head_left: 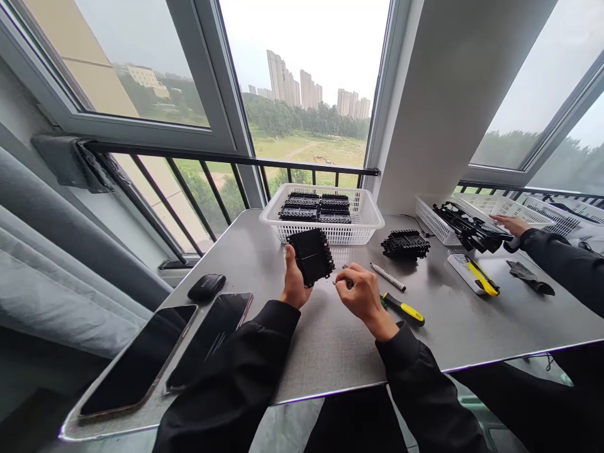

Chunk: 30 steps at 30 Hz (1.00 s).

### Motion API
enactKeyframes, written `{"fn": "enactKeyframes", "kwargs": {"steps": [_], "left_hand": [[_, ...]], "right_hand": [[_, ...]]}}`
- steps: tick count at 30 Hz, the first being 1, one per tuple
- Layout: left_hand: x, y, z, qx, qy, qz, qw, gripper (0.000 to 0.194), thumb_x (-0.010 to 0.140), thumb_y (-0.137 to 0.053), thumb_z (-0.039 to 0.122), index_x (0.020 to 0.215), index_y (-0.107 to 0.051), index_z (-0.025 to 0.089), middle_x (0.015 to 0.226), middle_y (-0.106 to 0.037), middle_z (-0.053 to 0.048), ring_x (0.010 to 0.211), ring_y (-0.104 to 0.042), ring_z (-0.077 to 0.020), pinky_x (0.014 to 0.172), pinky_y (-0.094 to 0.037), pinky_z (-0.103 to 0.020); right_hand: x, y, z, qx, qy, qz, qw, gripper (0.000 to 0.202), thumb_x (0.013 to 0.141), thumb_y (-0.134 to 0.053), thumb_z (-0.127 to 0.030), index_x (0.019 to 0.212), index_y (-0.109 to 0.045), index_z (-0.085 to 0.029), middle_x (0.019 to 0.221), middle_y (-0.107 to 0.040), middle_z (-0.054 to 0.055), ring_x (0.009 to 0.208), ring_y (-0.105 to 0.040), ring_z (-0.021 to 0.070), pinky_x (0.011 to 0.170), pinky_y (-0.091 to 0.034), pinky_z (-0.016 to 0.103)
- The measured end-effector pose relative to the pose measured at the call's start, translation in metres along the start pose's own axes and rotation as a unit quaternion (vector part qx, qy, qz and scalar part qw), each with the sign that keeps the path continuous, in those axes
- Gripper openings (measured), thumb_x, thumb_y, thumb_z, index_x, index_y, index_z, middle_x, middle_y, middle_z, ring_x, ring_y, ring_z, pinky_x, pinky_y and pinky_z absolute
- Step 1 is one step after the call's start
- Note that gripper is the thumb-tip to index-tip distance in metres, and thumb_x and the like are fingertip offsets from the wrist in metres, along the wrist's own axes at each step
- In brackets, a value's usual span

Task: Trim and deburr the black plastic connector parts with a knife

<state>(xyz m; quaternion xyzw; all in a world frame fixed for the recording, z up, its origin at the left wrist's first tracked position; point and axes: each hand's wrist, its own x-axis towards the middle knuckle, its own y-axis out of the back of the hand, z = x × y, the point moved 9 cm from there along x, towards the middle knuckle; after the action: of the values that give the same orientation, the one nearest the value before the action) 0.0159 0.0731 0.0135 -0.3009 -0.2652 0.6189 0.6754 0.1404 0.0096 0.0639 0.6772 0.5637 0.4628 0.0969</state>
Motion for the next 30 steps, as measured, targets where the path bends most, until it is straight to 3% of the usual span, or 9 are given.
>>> {"fn": "enactKeyframes", "kwargs": {"steps": [4,10,15,23,30], "left_hand": [[-0.002,-0.004,-0.009,0.014,0.044,-0.023,0.999,0.066,0.089,-0.039,0.066,0.121,-0.065,0.014,0.102,-0.075,-0.012,0.1,-0.07,-0.0265,0.087,-0.055,-0.037],[-0.019,-0.016,-0.045,0.069,0.127,-0.073,0.987,0.064,0.089,-0.041,0.065,0.118,-0.067,0.014,0.096,-0.076,-0.012,0.091,-0.072,-0.025,0.074,-0.058,-0.032],[-0.026,-0.014,-0.059,0.089,0.148,-0.064,0.983,0.059,0.087,-0.049,0.061,0.117,-0.066,0.013,0.086,-0.076,-0.009,0.084,-0.073,-0.0214,0.067,-0.056,-0.026],[-0.019,-0.016,-0.033,0.029,0.105,-0.055,0.993,0.067,0.089,-0.038,0.066,0.117,-0.067,0.013,0.092,-0.076,-0.011,0.091,-0.072,-0.0246,0.077,-0.058,-0.032],[-0.012,-0.014,-0.023,-0.022,0.102,-0.043,0.994,0.072,0.09,-0.034,0.068,0.119,-0.065,0.01,0.102,-0.074,-0.014,0.097,-0.07,-0.0276,0.091,-0.054,-0.04]], "right_hand": [[0.002,0.022,-0.001,0.146,-0.005,0.109,0.983,0.028,0.087,-0.05,-0.019,0.104,-0.071,-0.022,0.092,-0.067,0.004,0.083,-0.064,0.0161,0.078,-0.049,0.028],[0.003,0.02,0.009,0.2,-0.03,0.135,0.97,0.028,0.091,-0.052,-0.026,0.112,-0.07,-0.022,0.097,-0.067,0.005,0.087,-0.064,0.0169,0.079,-0.051,0.03],[0.003,0.01,0.007,0.195,-0.022,0.1,0.975,0.031,0.089,-0.055,-0.025,0.115,-0.071,-0.021,0.095,-0.067,0.005,0.086,-0.065,0.0166,0.079,-0.051,0.028],[0.0,-0.011,-0.013,0.228,0.059,-0.002,0.972,0.03,0.085,-0.056,-0.02,0.109,-0.074,-0.019,0.084,-0.065,0.003,0.074,-0.062,0.0134,0.068,-0.05,0.025],[-0.006,-0.023,-0.023,0.148,0.119,-0.075,0.979,0.025,0.077,-0.058,-0.011,0.091,-0.077,-0.02,0.075,-0.063,0.001,0.065,-0.058,0.0123,0.062,-0.048,0.024]]}}
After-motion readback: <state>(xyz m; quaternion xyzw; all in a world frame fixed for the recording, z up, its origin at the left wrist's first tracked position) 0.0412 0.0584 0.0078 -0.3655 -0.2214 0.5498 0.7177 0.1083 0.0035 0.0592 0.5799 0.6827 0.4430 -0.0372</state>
